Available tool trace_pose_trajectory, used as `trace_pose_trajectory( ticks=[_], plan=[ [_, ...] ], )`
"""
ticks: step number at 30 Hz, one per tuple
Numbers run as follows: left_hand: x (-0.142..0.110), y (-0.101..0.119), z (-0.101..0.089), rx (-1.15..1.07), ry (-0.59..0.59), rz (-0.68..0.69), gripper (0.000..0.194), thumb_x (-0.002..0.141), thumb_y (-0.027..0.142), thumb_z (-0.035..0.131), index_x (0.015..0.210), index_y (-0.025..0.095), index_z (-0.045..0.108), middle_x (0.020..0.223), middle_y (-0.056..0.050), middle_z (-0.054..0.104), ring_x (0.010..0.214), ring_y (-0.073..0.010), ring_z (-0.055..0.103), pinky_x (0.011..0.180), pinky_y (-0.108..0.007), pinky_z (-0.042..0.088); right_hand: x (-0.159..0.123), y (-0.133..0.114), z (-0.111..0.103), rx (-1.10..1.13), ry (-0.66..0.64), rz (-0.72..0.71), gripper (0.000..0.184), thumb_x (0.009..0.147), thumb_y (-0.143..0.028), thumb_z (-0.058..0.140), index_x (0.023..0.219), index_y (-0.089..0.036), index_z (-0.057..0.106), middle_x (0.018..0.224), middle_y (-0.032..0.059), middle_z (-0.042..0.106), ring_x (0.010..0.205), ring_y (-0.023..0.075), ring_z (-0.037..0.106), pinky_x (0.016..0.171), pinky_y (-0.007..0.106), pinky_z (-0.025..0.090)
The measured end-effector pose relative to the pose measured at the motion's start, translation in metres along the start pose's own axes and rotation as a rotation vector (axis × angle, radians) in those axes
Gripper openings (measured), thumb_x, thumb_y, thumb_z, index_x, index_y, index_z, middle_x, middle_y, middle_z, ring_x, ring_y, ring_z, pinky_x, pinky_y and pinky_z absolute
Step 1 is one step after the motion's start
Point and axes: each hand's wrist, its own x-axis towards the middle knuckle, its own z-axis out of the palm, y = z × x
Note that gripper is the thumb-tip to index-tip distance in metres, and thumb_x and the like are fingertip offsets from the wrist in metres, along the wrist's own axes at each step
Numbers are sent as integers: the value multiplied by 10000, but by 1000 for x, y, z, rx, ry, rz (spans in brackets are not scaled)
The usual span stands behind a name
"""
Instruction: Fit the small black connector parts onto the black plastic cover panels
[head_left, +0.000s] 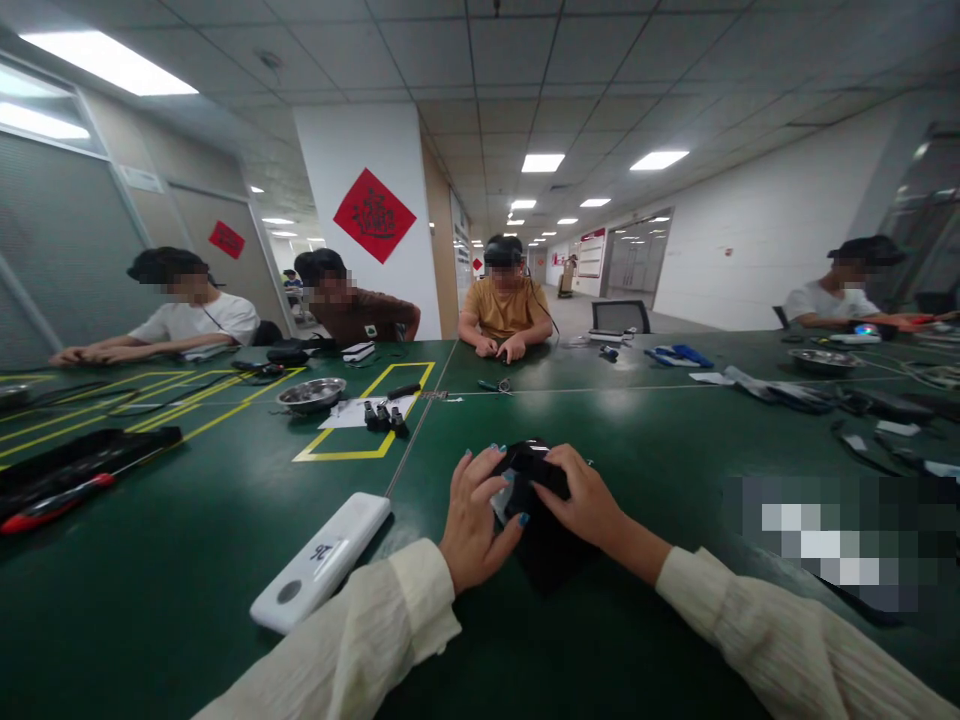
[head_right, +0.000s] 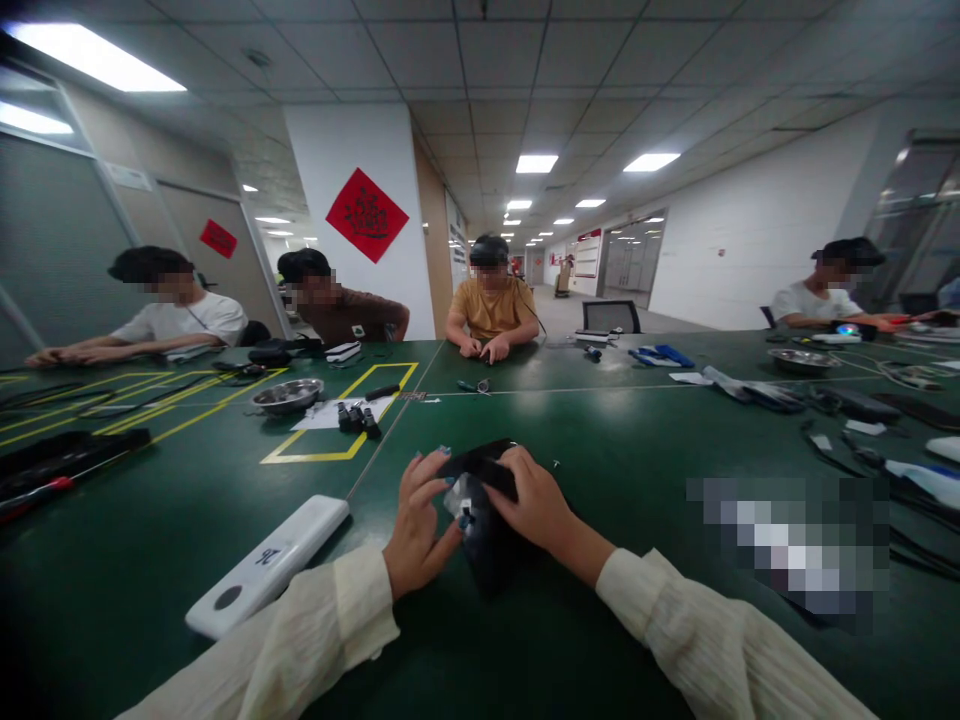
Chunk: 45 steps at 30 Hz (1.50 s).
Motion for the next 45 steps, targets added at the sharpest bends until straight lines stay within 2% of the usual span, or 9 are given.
trace_pose_trajectory(
  ticks=[4,7,13,20,25,30,37,40,45],
  plan=[
    [1,5,1,3,21,24,394,824,162,482,1196,222,366,1306,-124,483,1287,-246,396,1072,-515,271,12,5,2,95,74,336,267,823,-307,548,1058,-190,504,886,43,615,709,154,602,661,287,506],
    [1,7,3,18,-27,32,374,824,148,478,1178,208,375,1291,-131,491,1275,-242,401,1065,-506,281,15,9,6,144,58,452,446,810,-311,549,1235,-203,466,946,47,652,628,137,599,636,288,512],
    [4,8,4,30,-71,16,321,830,146,466,1135,210,386,1234,-119,515,1229,-229,433,1047,-495,311,13,10,8,131,-3,371,390,834,-320,526,1213,-230,549,1181,63,621,1024,197,605,847,328,500],
    [5,9,7,4,-47,-69,279,858,161,442,1128,206,390,1180,-105,529,1164,-215,464,1024,-483,337,11,10,3,-90,-123,314,421,874,-355,489,1287,-279,509,983,39,645,830,179,631,758,312,506],
    [2,5,10,2,-29,-179,263,889,180,420,1149,209,383,1187,-108,498,1164,-217,444,987,-461,375,11,13,1,-17,-93,291,390,913,-320,408,1279,-238,514,1069,62,648,922,180,626,814,315,495],
    [1,3,12,-38,-23,-263,230,902,198,414,1129,212,376,1172,-106,487,1145,-218,449,963,-443,387,11,10,-5,-131,-97,299,389,912,-305,402,1265,-230,548,1069,60,674,916,177,636,800,291,491],
    [0,3,13,-83,-37,-286,233,902,198,416,1131,221,381,1164,-100,488,1137,-218,456,956,-433,387,12,3,-13,-382,-133,135,381,907,-317,408,1206,-225,625,887,58,723,730,143,647,656,221,424],
    [0,3,13,-88,-45,-287,232,901,197,421,1129,219,385,1161,-97,490,1139,-215,451,963,-429,381,16,5,-13,-502,-141,164,394,907,-341,403,1210,-226,627,808,62,720,659,146,633,606,236,392],
    [1,3,13,-102,-46,-289,224,899,187,417,1119,216,384,1137,-93,502,1118,-210,462,953,-421,386,18,13,-12,-554,-162,297,397,904,-360,398,1228,-267,607,917,50,731,691,187,662,580,263,403]
  ],
)
